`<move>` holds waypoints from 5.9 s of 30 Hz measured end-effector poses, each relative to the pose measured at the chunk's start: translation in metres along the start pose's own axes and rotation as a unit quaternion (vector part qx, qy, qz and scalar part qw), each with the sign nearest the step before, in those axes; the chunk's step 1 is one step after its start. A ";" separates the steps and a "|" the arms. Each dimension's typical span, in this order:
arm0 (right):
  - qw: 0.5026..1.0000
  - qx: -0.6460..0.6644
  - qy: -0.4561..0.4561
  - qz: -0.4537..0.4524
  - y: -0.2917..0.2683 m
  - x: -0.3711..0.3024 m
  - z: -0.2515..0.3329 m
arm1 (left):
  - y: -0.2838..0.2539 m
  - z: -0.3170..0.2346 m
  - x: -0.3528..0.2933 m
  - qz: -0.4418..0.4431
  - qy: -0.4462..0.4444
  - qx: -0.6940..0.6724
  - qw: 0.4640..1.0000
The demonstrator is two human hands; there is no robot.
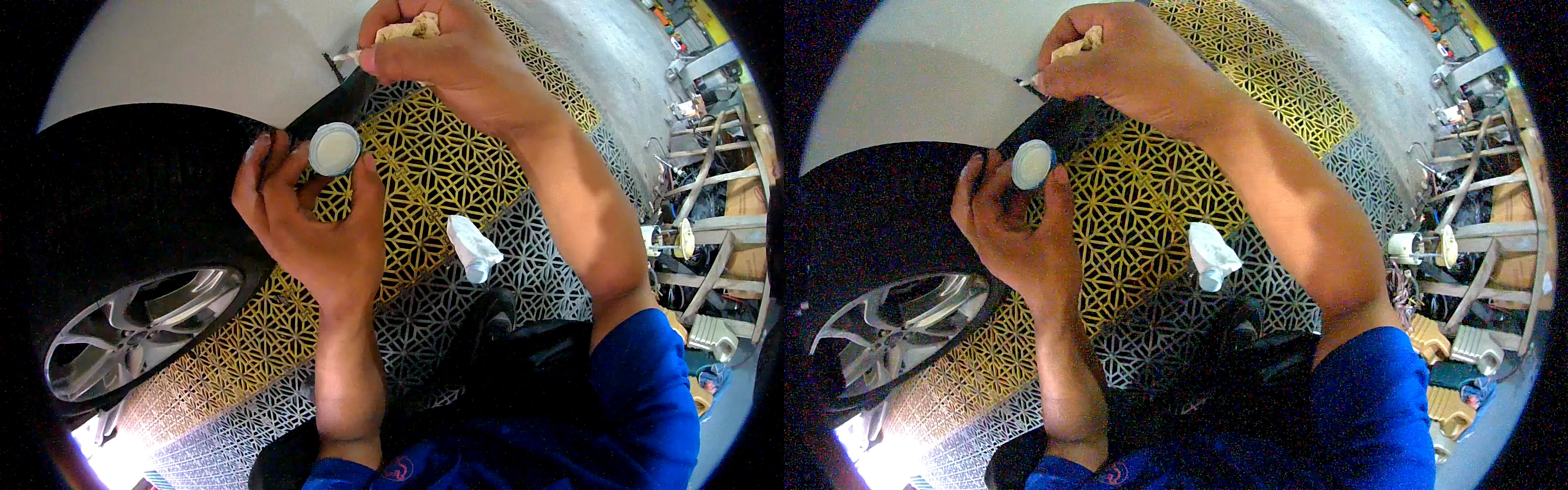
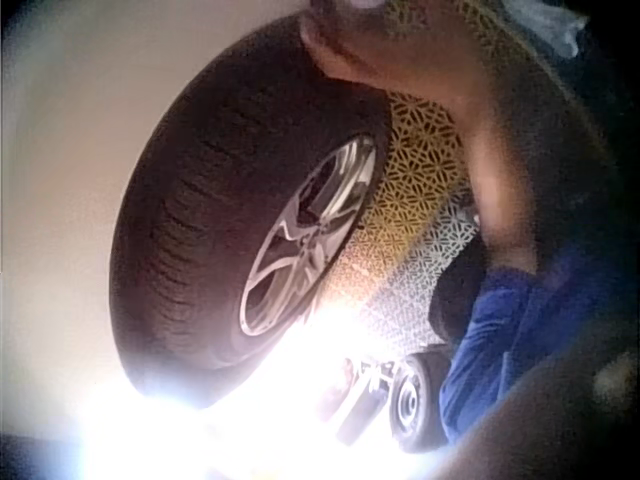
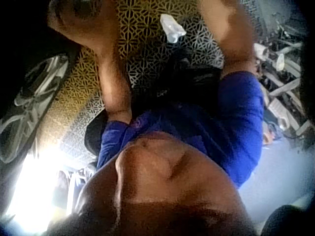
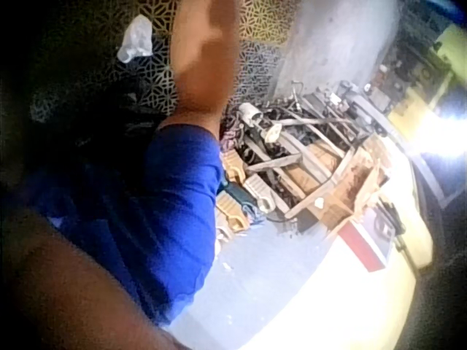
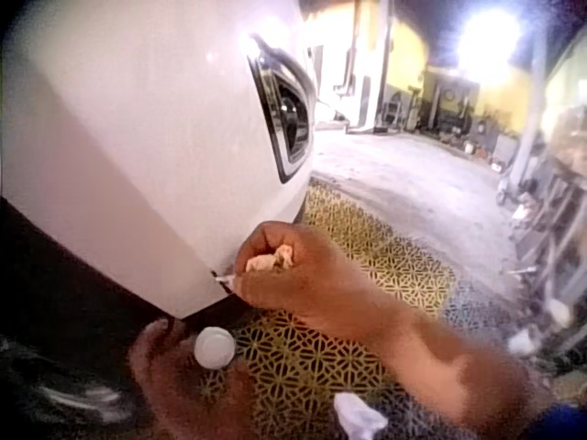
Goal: The person wipes a white car fender with a cloth and liquid, then applies a white paste from a small container to a scratch on the paint using a small tool.
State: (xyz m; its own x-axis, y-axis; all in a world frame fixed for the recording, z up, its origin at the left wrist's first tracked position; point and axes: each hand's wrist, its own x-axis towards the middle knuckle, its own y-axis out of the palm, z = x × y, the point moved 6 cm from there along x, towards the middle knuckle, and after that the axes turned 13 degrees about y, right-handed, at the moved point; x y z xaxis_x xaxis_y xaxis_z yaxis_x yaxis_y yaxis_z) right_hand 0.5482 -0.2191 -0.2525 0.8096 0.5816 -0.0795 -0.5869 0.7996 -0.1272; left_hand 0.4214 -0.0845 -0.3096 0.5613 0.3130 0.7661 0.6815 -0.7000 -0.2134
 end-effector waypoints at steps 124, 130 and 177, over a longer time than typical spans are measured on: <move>0.998 -0.008 0.032 -0.056 0.009 0.003 0.004 | -0.001 0.001 -0.001 0.001 -0.013 0.000 1.000; 0.997 -0.029 0.010 -0.074 0.010 0.002 0.004 | 0.000 0.002 -0.001 -0.005 -0.026 -0.017 1.000; 0.959 -0.273 -0.078 0.007 0.030 -0.015 0.024 | -0.002 0.003 0.000 0.002 -0.015 0.007 1.000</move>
State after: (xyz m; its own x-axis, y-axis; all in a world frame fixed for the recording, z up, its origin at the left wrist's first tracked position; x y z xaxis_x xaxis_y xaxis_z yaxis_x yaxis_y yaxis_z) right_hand 0.5177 -0.1999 -0.2313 0.7647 0.6417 0.0591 -0.4704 0.6186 -0.6293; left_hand 0.4212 -0.0810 -0.3105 0.5773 0.3297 0.7470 0.6862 -0.6917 -0.2250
